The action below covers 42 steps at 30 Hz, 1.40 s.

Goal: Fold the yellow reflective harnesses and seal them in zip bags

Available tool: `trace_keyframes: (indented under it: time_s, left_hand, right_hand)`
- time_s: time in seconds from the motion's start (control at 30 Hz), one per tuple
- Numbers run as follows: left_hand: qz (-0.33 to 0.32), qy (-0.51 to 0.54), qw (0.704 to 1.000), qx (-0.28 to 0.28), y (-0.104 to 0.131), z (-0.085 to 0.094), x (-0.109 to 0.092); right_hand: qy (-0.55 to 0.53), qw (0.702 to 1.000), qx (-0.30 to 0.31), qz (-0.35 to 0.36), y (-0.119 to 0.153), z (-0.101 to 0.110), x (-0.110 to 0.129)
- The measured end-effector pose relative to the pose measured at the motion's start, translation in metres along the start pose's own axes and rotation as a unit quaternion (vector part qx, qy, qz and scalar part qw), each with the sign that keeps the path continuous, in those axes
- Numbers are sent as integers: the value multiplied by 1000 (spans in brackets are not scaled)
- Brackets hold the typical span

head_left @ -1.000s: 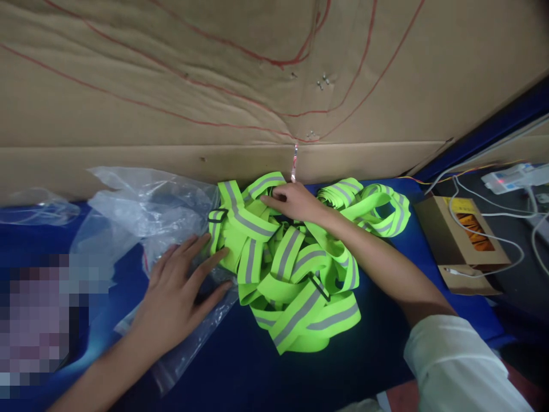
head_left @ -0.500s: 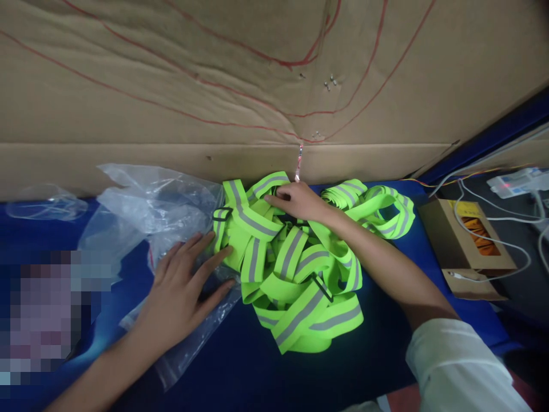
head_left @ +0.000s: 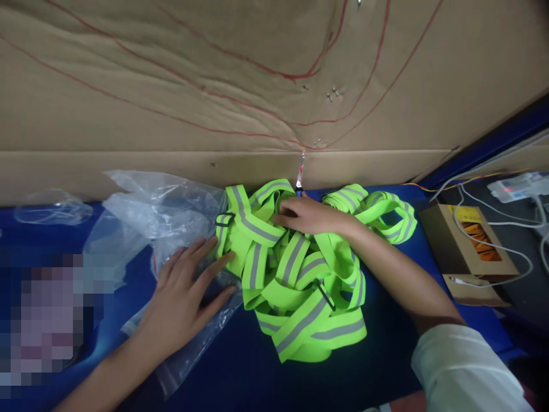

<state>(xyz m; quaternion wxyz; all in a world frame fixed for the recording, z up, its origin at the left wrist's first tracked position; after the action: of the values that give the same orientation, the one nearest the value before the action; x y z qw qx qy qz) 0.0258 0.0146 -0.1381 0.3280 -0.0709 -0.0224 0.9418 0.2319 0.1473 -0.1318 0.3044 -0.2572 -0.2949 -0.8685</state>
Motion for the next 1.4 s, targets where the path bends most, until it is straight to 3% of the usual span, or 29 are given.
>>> trace_keyframes:
  time_s: [0.27, 0.93, 1.07, 1.23, 1.4]
  left_hand:
    - [-9, 11, 1000, 1, 2, 0, 3]
    - [-7, 19, 1000, 6, -2, 5, 3]
    - [6, 35, 999, 1, -3, 12, 3]
    - [23, 84, 995, -41, 0, 39, 6]
    - [135, 178, 971, -83, 7, 53, 29]
  right_hand:
    - [83, 996, 30, 0, 9, -11, 13]
    - [111, 992, 23, -49, 11, -20, 26]
    - [152, 987, 36, -34, 19, -17, 35]
    - [173, 979, 103, 27, 42, -18, 53]
    - [125, 985, 85, 89, 50, -28, 70]
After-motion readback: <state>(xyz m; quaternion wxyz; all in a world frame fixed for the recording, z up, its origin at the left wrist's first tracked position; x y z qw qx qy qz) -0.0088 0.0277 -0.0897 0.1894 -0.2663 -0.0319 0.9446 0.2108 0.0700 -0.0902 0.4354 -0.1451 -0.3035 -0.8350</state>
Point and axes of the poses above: each hand's wrist, its own y-axis away from the middle knuckle, its own z-axis out of the back of the hand, x = y × z, the point moved 9 cm from there along -y, towards the middle knuckle, and after that the axes turned 12 degrees about x, right-handed, at the moved point
